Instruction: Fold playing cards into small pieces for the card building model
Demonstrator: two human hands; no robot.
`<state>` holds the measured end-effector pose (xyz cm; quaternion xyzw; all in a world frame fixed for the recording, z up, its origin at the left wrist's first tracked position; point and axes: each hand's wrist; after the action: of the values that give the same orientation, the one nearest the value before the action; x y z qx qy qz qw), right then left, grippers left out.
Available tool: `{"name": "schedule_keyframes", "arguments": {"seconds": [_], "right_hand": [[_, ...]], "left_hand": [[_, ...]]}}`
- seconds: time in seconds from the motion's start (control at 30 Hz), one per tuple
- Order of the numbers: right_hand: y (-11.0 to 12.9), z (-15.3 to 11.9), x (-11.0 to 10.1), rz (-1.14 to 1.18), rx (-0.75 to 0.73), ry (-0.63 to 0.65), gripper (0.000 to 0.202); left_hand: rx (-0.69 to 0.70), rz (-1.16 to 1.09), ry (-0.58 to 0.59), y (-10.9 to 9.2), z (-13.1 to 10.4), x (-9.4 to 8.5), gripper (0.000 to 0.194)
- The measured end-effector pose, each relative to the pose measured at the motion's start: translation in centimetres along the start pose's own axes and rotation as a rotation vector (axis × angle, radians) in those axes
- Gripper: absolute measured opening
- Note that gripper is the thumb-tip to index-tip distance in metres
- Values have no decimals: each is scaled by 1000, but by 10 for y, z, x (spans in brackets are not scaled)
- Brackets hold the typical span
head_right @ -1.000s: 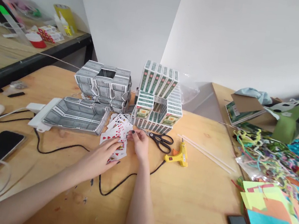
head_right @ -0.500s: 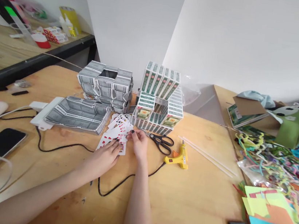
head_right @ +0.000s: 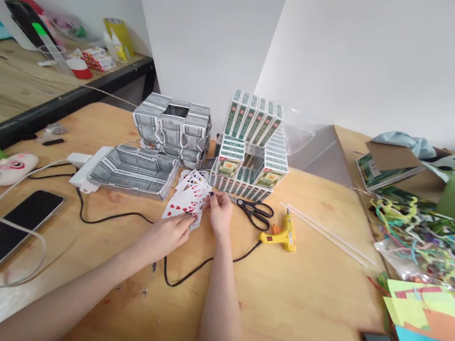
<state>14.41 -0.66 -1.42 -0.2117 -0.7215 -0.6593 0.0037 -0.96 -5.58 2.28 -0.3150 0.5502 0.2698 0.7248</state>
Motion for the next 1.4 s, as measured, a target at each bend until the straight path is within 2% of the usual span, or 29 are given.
{"name": "schedule_keyframes", "arguments": {"seconds": [0.1,0.17,0.27,0.37,0.53,0.6,0.7,0.8,0.93,1.0,1.17,1.4], "right_hand": [[1,-1,0,-66,-30,-24,21],[1,-3,1,-138,-75,-17,20],[0,-8,4,-273,-159,81,18],[0,-13,7,-518,-266,191,16],[7,-22,11,-798,-410,420,49],[10,-26,13,-890,-424,502,47],[12,-27,16,-934,-379,496,35],[9,-24,16,-867,-358,462,18],[3,-18,13,-770,-349,390,5],[2,-18,13,-765,-347,358,8],[4,-22,15,-863,-350,395,43],[-1,-17,10,-698,-271,256,45]], "left_hand": [[-96,-63,-65,10,-2,-6,33],[-222,-125,-203,15,-3,-9,28],[-418,-214,-445,21,-3,-8,19],[-453,-335,-563,22,-1,1,18],[-209,-478,-562,20,0,10,11],[-134,-433,-544,19,-2,7,11],[-101,-323,-523,20,-5,1,13],[-138,-303,-567,23,-7,0,17],[-171,-443,-583,30,-6,10,23],[-202,-467,-619,33,-6,14,24],[-343,-497,-656,36,-10,14,26],[-438,-640,-661,35,-9,15,16]]}}
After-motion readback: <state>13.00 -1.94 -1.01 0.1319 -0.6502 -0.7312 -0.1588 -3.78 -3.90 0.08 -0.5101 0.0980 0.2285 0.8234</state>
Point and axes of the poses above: each hand's wrist, its own z-axis towards the middle knuckle, its own x-axis out of the palm, y = z × x, and after that the axes turned 7 degrees about z, right-handed
